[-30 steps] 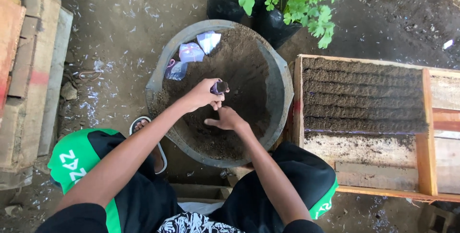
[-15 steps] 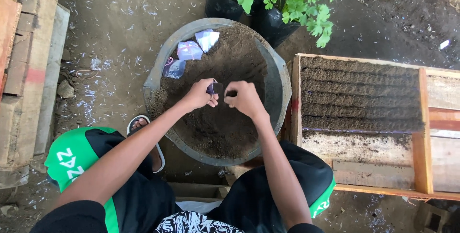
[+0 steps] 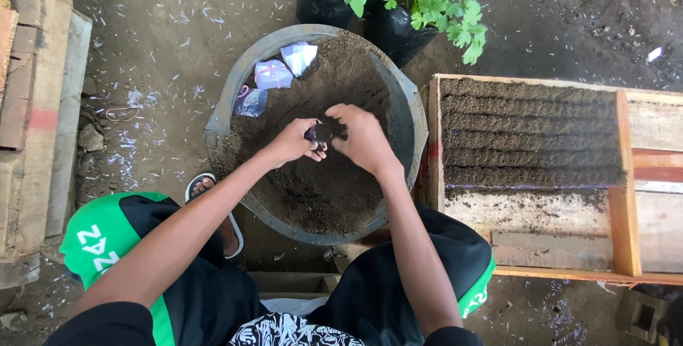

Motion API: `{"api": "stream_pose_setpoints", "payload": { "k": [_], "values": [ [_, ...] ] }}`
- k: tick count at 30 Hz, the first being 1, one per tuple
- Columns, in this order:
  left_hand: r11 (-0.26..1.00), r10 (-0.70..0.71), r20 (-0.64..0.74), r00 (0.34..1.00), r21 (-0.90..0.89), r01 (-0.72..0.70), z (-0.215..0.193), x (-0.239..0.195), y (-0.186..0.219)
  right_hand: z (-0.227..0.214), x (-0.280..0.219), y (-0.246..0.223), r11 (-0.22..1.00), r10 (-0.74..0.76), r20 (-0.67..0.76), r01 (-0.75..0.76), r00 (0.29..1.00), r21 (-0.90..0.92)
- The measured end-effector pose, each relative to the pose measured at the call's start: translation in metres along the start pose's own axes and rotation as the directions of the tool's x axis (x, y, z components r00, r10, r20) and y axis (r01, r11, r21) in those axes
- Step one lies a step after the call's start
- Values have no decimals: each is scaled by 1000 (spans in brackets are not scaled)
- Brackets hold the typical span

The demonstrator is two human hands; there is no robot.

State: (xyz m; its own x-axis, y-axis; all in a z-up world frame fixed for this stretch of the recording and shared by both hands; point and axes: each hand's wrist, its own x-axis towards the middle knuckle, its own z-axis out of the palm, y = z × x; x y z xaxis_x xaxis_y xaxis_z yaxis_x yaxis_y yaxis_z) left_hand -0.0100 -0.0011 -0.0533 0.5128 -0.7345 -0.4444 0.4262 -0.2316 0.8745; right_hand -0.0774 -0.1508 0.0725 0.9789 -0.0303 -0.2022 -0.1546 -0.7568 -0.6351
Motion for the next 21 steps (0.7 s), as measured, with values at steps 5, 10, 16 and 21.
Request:
{"api": "stream_pose_setpoints", "payload": {
  "k": [5, 10, 16, 21],
  "values": [
    [999, -43, 69, 997, -27, 45, 1, -2, -5, 27, 5, 6, 985, -41, 134, 62, 990, -160],
    [993, -114, 141, 983, -23, 119, 7, -6, -1, 48, 6, 28, 965, -32, 149, 69, 988, -252],
    [977, -184, 148, 972, 136, 164, 11, -26, 29, 76, 14, 51, 957, -70, 196, 122, 978, -264],
    [931, -175, 109, 979, 343, 128, 16, -19, 32, 76, 11, 54, 973, -30, 131, 59, 991, -225]
  ]
}}
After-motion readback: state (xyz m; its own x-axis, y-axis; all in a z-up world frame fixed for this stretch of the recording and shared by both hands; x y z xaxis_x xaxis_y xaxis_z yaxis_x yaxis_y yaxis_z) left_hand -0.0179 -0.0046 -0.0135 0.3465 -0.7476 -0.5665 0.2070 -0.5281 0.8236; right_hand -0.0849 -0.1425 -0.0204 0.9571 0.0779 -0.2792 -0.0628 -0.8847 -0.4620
